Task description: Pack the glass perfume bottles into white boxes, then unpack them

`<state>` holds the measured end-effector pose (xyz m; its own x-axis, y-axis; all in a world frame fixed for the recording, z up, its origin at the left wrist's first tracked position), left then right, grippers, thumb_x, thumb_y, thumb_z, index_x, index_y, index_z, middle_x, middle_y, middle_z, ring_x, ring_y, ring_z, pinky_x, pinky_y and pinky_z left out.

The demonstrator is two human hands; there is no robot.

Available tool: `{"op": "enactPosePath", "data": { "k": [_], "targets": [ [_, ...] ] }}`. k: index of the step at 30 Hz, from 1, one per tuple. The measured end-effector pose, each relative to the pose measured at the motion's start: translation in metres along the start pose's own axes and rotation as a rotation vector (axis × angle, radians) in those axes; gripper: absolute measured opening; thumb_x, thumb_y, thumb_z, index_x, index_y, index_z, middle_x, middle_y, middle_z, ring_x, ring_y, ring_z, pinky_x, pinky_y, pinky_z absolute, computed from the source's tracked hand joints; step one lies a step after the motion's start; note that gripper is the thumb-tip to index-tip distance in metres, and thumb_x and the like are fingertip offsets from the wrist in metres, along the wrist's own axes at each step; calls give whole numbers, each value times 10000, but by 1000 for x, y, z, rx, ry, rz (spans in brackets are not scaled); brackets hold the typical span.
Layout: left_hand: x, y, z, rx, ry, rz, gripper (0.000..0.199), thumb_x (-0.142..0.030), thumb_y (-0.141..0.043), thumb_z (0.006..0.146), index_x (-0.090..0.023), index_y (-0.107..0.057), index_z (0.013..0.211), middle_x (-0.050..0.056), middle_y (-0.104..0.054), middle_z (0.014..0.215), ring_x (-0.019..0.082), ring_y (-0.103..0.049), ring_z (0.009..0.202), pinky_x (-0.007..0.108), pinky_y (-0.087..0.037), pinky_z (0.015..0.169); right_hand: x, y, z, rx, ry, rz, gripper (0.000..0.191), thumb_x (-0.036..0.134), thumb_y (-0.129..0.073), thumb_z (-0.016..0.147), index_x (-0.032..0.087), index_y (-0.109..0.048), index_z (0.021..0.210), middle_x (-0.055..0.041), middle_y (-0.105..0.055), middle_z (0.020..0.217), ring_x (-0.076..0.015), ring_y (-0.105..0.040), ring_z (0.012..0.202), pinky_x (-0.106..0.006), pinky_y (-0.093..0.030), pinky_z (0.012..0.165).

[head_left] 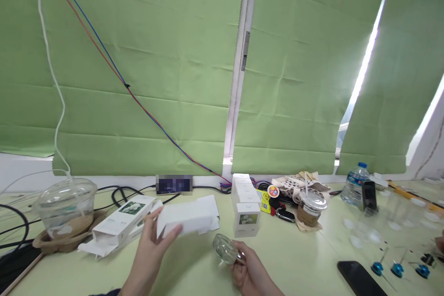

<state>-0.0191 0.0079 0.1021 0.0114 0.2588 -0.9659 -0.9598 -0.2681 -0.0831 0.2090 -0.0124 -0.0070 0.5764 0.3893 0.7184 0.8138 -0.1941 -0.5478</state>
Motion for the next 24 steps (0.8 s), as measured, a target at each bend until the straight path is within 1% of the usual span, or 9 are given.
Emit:
{"op": "enactPosePath", "data": {
  "k": [2,5,8,11,14,16,18,21,24],
  "targets": [
    [-1,-7,13,-50,-60,-27,767,-463,-799,608,-289,-380,1227,75,-542,1297,293,-544,1212,364,-519,953,2,0,-1,2,-13,-2,318,365,-515,876,167,-535,628,41,-529,389,-27,-332,210,-140,-163,262],
    [11,-35,28,32,-201,9,924,-411,-800,602,-299,-228,1319,148,-380,1449,334,-470,1298,480,-433,1043,1,-2,-2,34,-30,-24,341,375,-497,889,177,-516,612,40,-512,355,-30,-293,192,-155,-138,267],
    [38,-62,31,182,-279,340,1056,-394,-846,515,-223,-259,1376,241,-112,1569,448,-102,1447,633,-165,1128,-1,-4,0,61,-26,-45,323,398,-520,877,200,-484,626,53,-499,333,-35,-274,182,-162,-111,277],
    [59,-67,19,282,-280,485,786,-474,-709,704,-234,-388,1380,223,-103,1591,463,-2,1449,719,-18,1081,-1,-5,3,130,-3,-58,385,494,-625,803,225,-410,630,78,-496,342,-17,-224,193,-167,-60,303],
    [49,-65,-6,490,-410,372,580,-548,-594,801,-306,-518,1323,147,-285,1556,411,-164,1444,616,-118,1135,-2,-6,6,192,13,-72,497,569,-707,705,237,-344,627,100,-478,342,3,-167,217,-174,-23,336],
    [37,-68,-23,722,-371,312,560,-509,-710,729,-324,-590,1244,126,-474,1422,382,-389,1337,507,-317,1092,-4,-7,7,216,14,-86,548,595,-729,662,241,-312,626,116,-461,339,6,-143,234,-173,-22,345],
    [23,-71,-35,859,-319,334,350,-401,-731,749,-301,-667,1078,91,-633,1157,314,-570,1116,395,-449,957,-6,-8,7,239,10,-111,590,627,-736,624,245,-286,628,131,-449,335,5,-119,247,-166,-31,345],
    [11,-73,-40,866,-290,400,140,-343,-696,788,-251,-678,892,40,-655,907,249,-608,883,312,-472,796,-7,-10,4,260,15,-136,637,672,-741,558,253,-267,634,143,-445,337,3,-95,255,-164,-43,336],
    [17,-70,-33,816,-226,416,204,-416,-646,817,-218,-669,861,26,-664,824,227,-586,791,287,-450,722,0,-15,-1,288,130,-134,627,671,-762,536,243,-317,645,131,-476,368,8,-113,275,-165,-51,347]
  ]
}}
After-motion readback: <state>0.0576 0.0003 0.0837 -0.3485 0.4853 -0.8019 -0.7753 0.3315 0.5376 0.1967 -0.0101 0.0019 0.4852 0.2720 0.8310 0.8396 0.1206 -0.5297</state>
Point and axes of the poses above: each hand's wrist, its own z-axis towards the middle knuckle, its own y-axis out of the back of the hand, x = y × z, the point moved 5 cm from there along z, towards the middle knuckle
